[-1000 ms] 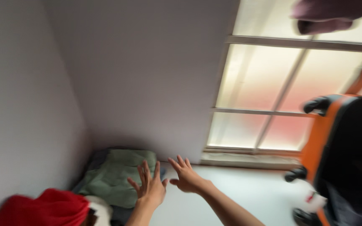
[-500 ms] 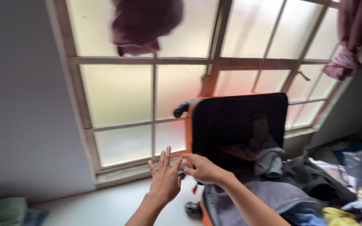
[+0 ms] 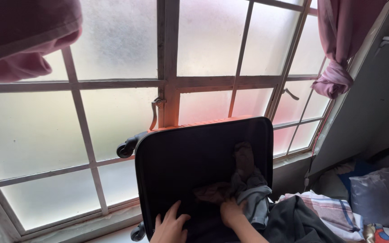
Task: The person takes items of clothing from a suitcase, folds them by hand, and places them in a stack on a nearby surface.
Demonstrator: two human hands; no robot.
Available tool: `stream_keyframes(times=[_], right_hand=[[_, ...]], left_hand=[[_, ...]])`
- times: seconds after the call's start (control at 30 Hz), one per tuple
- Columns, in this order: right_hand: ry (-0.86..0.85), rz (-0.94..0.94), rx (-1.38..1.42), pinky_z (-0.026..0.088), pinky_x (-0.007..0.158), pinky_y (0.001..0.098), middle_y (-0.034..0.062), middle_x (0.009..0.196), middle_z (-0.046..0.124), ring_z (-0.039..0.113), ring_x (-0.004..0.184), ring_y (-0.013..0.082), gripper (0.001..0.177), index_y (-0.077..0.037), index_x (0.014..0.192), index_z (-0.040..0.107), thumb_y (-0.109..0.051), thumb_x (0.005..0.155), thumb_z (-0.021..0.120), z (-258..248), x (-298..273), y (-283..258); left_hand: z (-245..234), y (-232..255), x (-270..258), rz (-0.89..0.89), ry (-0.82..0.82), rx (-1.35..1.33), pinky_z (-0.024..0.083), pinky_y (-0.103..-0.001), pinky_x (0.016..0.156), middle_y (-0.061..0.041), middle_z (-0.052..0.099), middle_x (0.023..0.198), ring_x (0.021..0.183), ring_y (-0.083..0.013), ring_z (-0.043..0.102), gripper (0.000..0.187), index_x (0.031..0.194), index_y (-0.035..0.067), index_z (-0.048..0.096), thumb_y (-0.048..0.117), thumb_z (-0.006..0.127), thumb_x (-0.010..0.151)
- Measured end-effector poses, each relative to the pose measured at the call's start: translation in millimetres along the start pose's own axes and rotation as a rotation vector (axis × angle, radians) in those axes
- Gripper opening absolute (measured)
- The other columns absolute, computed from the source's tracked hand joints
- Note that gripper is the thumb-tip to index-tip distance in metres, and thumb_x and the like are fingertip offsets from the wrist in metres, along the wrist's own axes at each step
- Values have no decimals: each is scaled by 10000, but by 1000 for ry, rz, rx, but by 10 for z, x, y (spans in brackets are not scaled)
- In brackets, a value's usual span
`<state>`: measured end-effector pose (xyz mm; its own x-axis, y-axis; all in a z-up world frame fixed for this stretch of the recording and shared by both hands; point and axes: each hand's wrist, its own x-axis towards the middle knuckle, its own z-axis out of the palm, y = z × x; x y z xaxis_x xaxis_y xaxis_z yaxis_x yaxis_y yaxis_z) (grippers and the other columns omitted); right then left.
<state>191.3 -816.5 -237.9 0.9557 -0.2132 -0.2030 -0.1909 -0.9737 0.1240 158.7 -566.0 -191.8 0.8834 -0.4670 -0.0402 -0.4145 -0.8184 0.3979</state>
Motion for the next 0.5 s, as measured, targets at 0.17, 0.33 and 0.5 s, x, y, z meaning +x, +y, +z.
stream_keyframes(times=[0.17,0.33,0.5], right_hand=[[119,-294,610,594,845,398,110,920,773,746,888,235,213,-37,1043,803,-97,956,618,-696,-195,-417],[-53,-801,1257,543,678,277,72,858,770,663,742,134,178,2,1061,803,-91,923,739,-1894,-1059,-866],[27,-917,1546,588,763,267,89,947,785,713,841,116,226,25,1122,783,-87,930,739,-2556,-1728,-1164]], left_hand=[[-66,-51,12,-107,-14,-272,426,-439,1195,-100,357,1603,1457,-296,434,519,1364,183,580,260,755,881],[-368,60,-158,285,274,-682,472,-425,1045,-171,452,1435,1292,-298,527,833,1433,24,445,227,935,789],[-1028,-207,-669,281,247,-993,585,-326,803,-86,730,975,892,-173,699,305,1109,-23,714,115,742,839]])
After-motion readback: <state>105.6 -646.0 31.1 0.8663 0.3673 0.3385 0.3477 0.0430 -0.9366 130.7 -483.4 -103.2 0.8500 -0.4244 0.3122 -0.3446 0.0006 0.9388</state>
